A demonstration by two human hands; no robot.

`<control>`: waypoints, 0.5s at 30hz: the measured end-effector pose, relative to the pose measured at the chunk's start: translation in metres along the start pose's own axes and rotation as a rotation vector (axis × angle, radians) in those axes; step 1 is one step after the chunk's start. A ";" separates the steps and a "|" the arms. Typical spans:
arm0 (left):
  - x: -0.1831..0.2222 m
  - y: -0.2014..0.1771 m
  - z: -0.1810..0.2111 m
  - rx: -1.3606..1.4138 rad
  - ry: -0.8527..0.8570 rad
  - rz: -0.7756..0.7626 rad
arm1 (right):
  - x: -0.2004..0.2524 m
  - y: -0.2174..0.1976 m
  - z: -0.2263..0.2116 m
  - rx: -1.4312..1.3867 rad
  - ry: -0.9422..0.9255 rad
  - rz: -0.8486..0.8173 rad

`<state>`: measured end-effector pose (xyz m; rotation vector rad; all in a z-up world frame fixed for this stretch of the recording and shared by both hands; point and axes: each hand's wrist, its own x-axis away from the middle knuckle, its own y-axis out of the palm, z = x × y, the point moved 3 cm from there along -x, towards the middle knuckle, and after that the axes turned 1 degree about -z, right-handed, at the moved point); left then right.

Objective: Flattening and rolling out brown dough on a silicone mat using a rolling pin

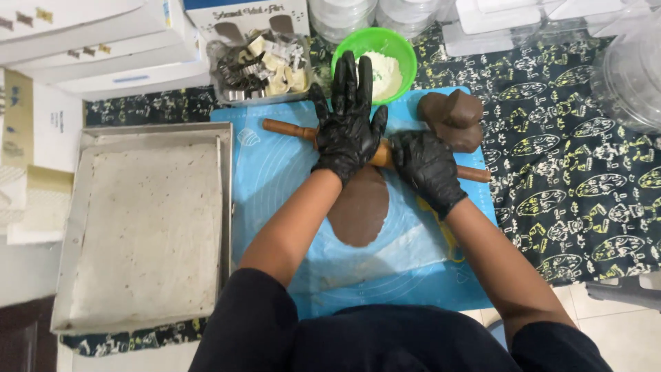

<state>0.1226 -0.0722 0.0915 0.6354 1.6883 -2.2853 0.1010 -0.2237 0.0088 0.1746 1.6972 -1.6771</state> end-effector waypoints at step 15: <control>0.140 -0.006 -0.054 -0.133 0.267 -0.118 | 0.034 -0.077 -0.084 0.256 0.010 -0.002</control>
